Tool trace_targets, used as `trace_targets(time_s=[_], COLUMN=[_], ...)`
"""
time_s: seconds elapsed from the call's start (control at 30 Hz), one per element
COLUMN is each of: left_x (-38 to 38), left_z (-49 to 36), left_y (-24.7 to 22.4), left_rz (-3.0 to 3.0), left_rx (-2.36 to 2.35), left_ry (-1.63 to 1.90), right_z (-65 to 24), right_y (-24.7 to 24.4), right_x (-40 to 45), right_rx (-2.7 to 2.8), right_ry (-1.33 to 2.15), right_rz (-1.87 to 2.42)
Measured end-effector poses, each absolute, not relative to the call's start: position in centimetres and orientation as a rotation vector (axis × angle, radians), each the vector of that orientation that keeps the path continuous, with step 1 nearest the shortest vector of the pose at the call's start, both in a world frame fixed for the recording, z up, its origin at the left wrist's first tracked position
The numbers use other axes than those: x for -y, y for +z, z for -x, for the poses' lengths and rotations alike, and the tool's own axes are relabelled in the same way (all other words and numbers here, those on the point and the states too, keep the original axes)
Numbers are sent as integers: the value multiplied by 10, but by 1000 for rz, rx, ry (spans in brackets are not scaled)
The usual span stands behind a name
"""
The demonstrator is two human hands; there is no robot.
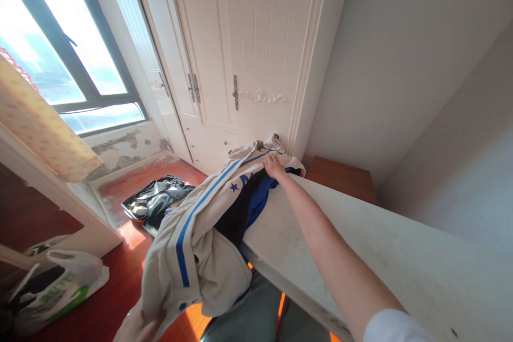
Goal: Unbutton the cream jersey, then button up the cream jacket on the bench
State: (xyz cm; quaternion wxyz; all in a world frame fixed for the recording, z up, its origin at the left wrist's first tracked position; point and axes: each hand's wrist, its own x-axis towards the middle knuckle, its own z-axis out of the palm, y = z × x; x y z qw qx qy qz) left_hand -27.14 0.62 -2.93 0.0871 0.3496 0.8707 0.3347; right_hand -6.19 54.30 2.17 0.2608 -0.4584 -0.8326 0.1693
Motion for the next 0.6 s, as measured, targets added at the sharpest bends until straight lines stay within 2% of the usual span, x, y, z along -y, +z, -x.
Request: trace_targets(time_s=[0.13, 0.23, 0.43, 0.5, 0.6], left_x=[-24, -46, -84, -83, -72], left_z=[233, 208, 202, 208, 217], left_y=[-23, -8, -7, -8, 2], left_rz=[-784, -909, -1035, -1069, -1131], left_rx=[-2547, -2647, -2833, -2827, -2766], left_ry=[1072, 1168, 1143, 1190, 1187], right_z=[49, 33, 12, 11, 21], right_y=[23, 23, 16, 5, -25], right_x=[-521, -487, -330, -262, -178], right_rx=[2222, 2183, 2114, 2170, 2233], right_ry=[501, 516, 570, 697, 1149], right_rz=[1204, 1158, 1079, 996, 889])
